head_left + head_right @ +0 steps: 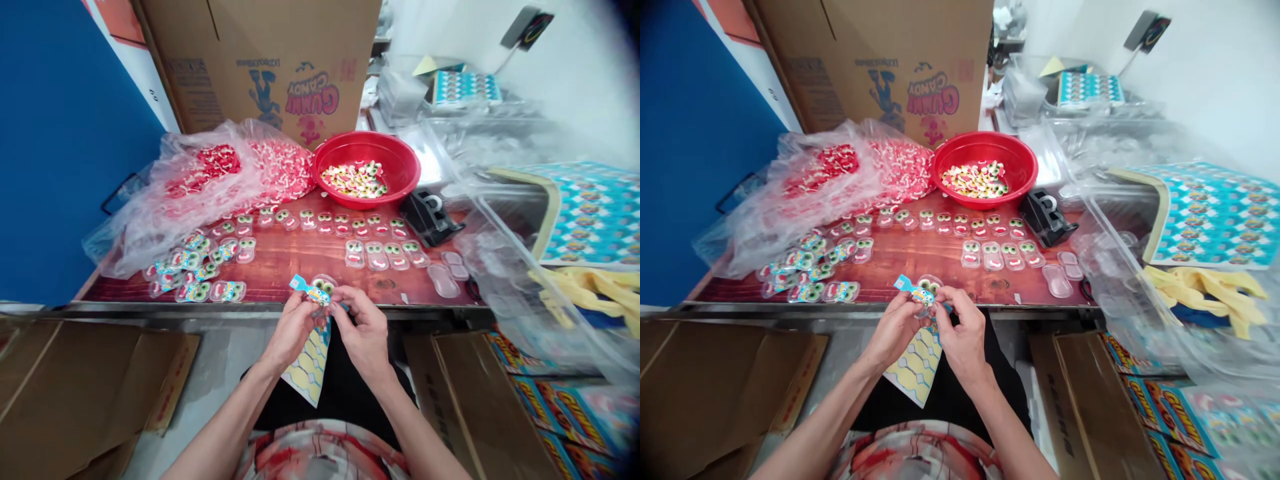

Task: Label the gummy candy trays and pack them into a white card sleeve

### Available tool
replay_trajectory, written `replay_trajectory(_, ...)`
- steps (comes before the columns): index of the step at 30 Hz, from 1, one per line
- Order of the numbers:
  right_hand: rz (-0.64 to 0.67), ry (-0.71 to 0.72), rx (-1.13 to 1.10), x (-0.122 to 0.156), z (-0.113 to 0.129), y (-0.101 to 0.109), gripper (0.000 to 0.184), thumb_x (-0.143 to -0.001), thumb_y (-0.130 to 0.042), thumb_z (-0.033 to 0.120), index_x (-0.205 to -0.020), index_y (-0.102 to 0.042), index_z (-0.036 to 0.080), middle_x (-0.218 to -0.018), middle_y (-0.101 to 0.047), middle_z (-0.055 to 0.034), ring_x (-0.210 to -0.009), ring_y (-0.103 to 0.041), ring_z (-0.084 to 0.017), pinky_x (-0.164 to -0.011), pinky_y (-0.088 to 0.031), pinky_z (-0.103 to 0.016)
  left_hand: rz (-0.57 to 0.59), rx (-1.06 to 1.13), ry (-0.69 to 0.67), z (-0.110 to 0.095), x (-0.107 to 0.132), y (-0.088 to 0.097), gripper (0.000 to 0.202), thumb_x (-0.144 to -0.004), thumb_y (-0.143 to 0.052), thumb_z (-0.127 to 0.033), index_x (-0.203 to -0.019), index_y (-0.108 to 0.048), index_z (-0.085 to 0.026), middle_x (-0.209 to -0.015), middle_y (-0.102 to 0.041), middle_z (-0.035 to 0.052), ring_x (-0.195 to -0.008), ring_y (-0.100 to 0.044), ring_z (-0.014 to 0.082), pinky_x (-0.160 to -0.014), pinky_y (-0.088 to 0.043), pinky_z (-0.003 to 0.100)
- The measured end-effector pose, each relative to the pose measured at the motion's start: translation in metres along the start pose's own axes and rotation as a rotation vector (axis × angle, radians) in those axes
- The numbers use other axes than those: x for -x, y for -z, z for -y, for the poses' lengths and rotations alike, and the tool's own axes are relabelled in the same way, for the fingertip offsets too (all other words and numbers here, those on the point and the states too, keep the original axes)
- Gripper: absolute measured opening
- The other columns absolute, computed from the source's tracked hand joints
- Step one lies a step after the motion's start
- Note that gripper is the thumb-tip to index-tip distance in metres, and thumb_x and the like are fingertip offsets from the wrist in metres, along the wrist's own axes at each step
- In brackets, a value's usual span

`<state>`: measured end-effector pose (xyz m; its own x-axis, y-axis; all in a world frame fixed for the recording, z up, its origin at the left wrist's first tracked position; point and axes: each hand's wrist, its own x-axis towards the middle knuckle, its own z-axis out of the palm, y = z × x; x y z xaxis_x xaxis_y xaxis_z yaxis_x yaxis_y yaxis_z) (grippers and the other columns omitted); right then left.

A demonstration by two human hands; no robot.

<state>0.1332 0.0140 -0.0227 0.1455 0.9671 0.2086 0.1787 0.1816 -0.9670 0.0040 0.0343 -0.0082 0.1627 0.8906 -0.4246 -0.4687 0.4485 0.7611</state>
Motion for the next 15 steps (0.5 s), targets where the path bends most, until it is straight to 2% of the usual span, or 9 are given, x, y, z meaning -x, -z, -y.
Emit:
replay_trajectory(4,0.007,0.03,0.049,-0.001,0.003,-0.001,0.016,-0.092,-0.06,0.018,-0.105,-0.066,0.024,-0.095,-0.068,-0.003,-0.084,-0.069,-0.017,-0.081,-0.057,-0.031,0.016,0.06,-0.01,0.0,0.001,0.001,0.029,-0.07,-0.069,-0.022,-0.096,-0.059,-0.018,-0.089,-0.066,0.0016,-0.075,-0.063,0.0131,-0.064,-0.047,0.025)
replay_trajectory(8,0.006,0.093,0.136,-0.002,0.007,0.0,0.017,-0.091,-0.058,0.017,-0.104,-0.067,0.024,-0.093,-0.069,-0.0036,-0.085,-0.069,-0.018,-0.081,-0.057,-0.032,0.004,0.061,-0.027,0.0,0.002,-0.001,0.032,-0.077,-0.075,-0.039,-0.093,-0.059,-0.017,-0.087,-0.068,0.0035,-0.074,-0.064,0.0144,-0.062,-0.046,0.025)
replay_trajectory(12,0.022,0.157,0.213,-0.002,0.012,-0.001,0.02,-0.093,-0.055,0.016,-0.105,-0.068,0.024,-0.094,-0.071,-0.0048,-0.087,-0.07,-0.019,-0.083,-0.057,-0.033,-0.032,0.015,-0.056,0.005,0.001,0.0,0.042,-0.077,-0.077,-0.05,-0.095,-0.058,-0.018,-0.091,-0.069,0.0041,-0.077,-0.065,0.015,-0.062,-0.047,0.024)
replay_trajectory(15,0.015,0.113,0.237,0.001,0.014,-0.006,0.018,-0.092,-0.055,0.017,-0.102,-0.069,0.024,-0.099,-0.07,-0.0067,-0.092,-0.07,-0.021,-0.083,-0.058,-0.034,-0.107,-0.087,-0.123,0.013,-0.001,0.004,0.045,-0.08,-0.073,-0.055,-0.102,-0.058,-0.019,-0.098,-0.069,0.0049,-0.085,-0.066,0.0164,-0.067,-0.049,0.026)
